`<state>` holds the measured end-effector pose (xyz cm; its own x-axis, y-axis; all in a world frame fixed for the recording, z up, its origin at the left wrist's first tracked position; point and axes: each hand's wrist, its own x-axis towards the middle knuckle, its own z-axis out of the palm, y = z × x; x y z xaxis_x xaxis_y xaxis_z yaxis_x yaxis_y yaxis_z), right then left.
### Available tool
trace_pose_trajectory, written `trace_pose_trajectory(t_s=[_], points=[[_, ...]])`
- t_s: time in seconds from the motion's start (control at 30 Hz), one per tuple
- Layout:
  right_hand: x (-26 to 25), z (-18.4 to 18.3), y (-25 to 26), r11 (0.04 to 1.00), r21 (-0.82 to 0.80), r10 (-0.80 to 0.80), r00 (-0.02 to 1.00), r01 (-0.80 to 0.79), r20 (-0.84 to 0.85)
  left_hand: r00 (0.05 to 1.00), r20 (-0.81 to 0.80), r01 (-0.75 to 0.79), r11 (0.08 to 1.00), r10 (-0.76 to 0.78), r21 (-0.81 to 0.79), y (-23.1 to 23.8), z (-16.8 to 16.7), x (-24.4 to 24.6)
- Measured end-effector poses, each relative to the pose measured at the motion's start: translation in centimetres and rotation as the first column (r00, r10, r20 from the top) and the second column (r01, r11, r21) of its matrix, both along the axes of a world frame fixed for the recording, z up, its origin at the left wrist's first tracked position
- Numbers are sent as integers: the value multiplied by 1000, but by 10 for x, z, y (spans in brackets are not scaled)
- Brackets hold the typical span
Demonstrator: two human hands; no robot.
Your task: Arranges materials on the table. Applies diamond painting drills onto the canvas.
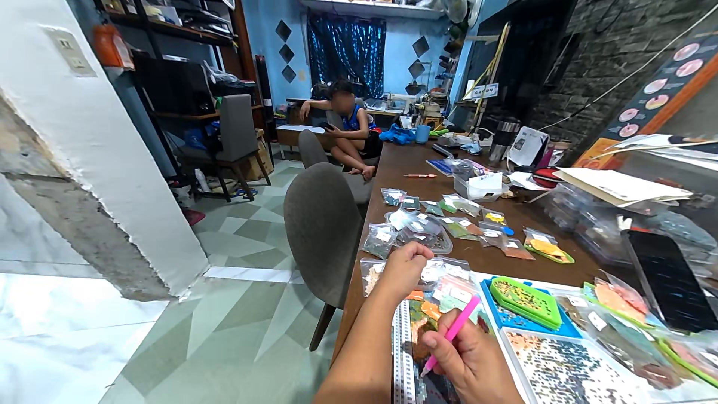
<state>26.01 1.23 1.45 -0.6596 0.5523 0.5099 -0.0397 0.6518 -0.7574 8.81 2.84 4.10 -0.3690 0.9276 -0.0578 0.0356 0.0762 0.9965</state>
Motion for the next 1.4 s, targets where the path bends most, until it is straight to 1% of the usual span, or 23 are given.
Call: trace_pose_trajectory(t_s=[0.13,0.33,0.83,0.97,1.1,1.17,1.23,1.4], points=[[0,0,0,1000,18,1,1000,-2,12,1000,-23,-3,1000,2,-12,-1,2,1],[1,1,-1,1000,23,-6,1000,5,31,1000,-5,-2,1000,2,-18,-1,2,0],[2,2,1,999,42,14,997,-17,75,1000,-20,-3,1000,3,-10,0,0,0],[2,4,2,993,111,29,993,-42,115,1000,-15,2,1000,-2,-9,0,0,0],[1,9,2,958,268,60,987,-99,151,997,-75,3,1000,-4,-15,0,1,-1],[0,9,3,945,305,74,987,-114,142,997,-71,6,1000,-8,-24,0,2,-1],[1,8,4,957,267,74,987,-110,142,998,-57,2,1000,-4,-24,0,2,0],[0,4,5,996,57,56,995,-61,86,999,-32,3,1000,-4,-21,0,0,-1]])
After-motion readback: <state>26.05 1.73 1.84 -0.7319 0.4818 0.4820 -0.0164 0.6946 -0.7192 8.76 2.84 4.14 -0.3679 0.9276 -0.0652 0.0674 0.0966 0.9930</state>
